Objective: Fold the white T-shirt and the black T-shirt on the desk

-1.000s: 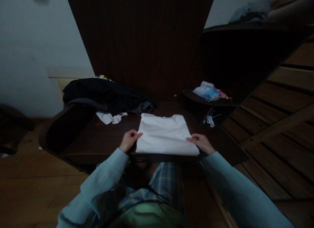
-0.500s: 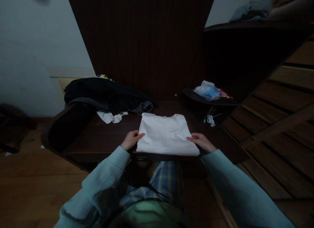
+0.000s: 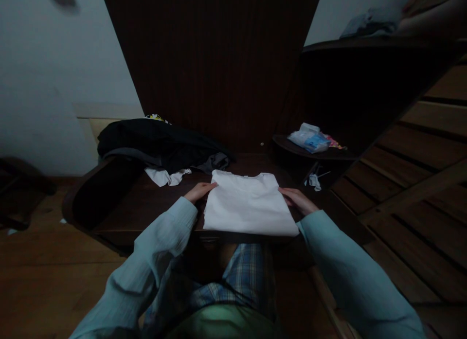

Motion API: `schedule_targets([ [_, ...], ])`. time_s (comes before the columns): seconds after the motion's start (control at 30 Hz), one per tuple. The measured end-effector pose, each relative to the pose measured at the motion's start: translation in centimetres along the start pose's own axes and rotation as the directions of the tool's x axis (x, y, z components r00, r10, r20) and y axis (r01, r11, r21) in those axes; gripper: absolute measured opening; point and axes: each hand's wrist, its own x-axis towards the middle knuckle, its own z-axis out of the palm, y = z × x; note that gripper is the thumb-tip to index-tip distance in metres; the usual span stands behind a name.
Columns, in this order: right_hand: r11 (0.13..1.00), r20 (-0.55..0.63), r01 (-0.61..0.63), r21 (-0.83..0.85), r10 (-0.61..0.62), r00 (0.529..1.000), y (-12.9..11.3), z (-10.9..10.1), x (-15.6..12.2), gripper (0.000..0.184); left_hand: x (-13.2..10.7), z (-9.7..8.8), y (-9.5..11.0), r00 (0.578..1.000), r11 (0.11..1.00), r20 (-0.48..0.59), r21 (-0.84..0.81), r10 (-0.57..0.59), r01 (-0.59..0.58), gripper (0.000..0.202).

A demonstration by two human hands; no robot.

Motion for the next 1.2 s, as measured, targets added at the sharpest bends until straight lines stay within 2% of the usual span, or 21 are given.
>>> schedule_targets([
  [0.13,0.998,-0.061,-0.059,0.026,0.061,0.996,-0.1,1.0,1.3,0.033,1.8,0.5,0.0,0.995,0.979,0.004,-0.177,0.101,-0.098,0.051],
  [0.23,0.999,-0.101,-0.041,-0.004,0.041,0.994,-0.4,1.3,2.1,0.03,2.8,0.8,0.3,0.989,0.972,-0.006,-0.184,0.145,-0.144,0.053],
  [0.33,0.999,-0.112,-0.033,-0.004,0.032,0.993,-0.6,1.4,3.9,0.03,4.3,1.3,0.9,0.98,0.974,-0.122,-0.146,0.155,-0.172,0.048],
  [0.43,0.999,-0.208,-0.024,0.029,0.029,0.978,-0.6,2.0,6.3,0.027,6.0,1.9,1.0,0.955,0.97,-0.227,-0.104,0.192,-0.219,0.046],
  [0.5,0.999,-0.258,0.027,0.047,-0.014,0.966,-0.3,2.7,7.5,0.028,6.8,2.2,0.7,0.939,0.962,-0.261,-0.092,0.224,-0.256,0.044],
  [0.57,0.988,-0.272,0.15,0.044,-0.133,0.953,0.1,3.3,8.1,0.035,7.0,2.4,0.3,0.93,0.954,-0.273,-0.098,0.247,-0.282,0.035],
  [0.67,0.946,-0.332,0.325,0.004,-0.306,0.892,0.8,3.2,8.1,0.033,6.8,2.2,-0.1,0.917,0.943,-0.288,-0.106,0.275,-0.316,0.02],
  [0.73,0.94,-0.376,0.339,-0.027,-0.324,0.868,1.2,2.7,8.0,0.028,6.5,2.1,-0.2,0.911,0.937,-0.294,-0.112,0.288,-0.332,0.016],
  [0.83,0.966,-0.356,0.238,-0.1,-0.258,0.898,1.6,2.2,8.0,0.022,6.2,2.1,-0.2,0.912,0.933,-0.282,-0.118,0.297,-0.341,0.014],
  [0.9,0.968,-0.334,0.185,-0.172,-0.234,0.913,1.7,2.3,8.0,0.022,6.2,2.3,-0.2,0.906,0.935,-0.278,-0.066,0.318,-0.348,0.017],
  [0.97,0.954,-0.339,0.182,-0.239,-0.258,0.905,1.7,2.6,7.9,0.024,6.2,2.6,-0.3,0.885,0.93,-0.29,0.067,0.365,-0.362,0.018],
  [1.1,0.913,-0.346,0.252,-0.319,-0.36,0.867,1.4,3.3,7.4,0.025,6.1,2.7,-0.4,0.846,0.859,-0.257,0.359,0.468,-0.366,0.016],
  [1.2,0.893,-0.343,0.307,-0.33,-0.417,0.842,1.5,3.3,7.2,0.022,5.9,2.5,-0.3,0.828,0.796,-0.212,0.472,0.519,-0.378,0.015],
])
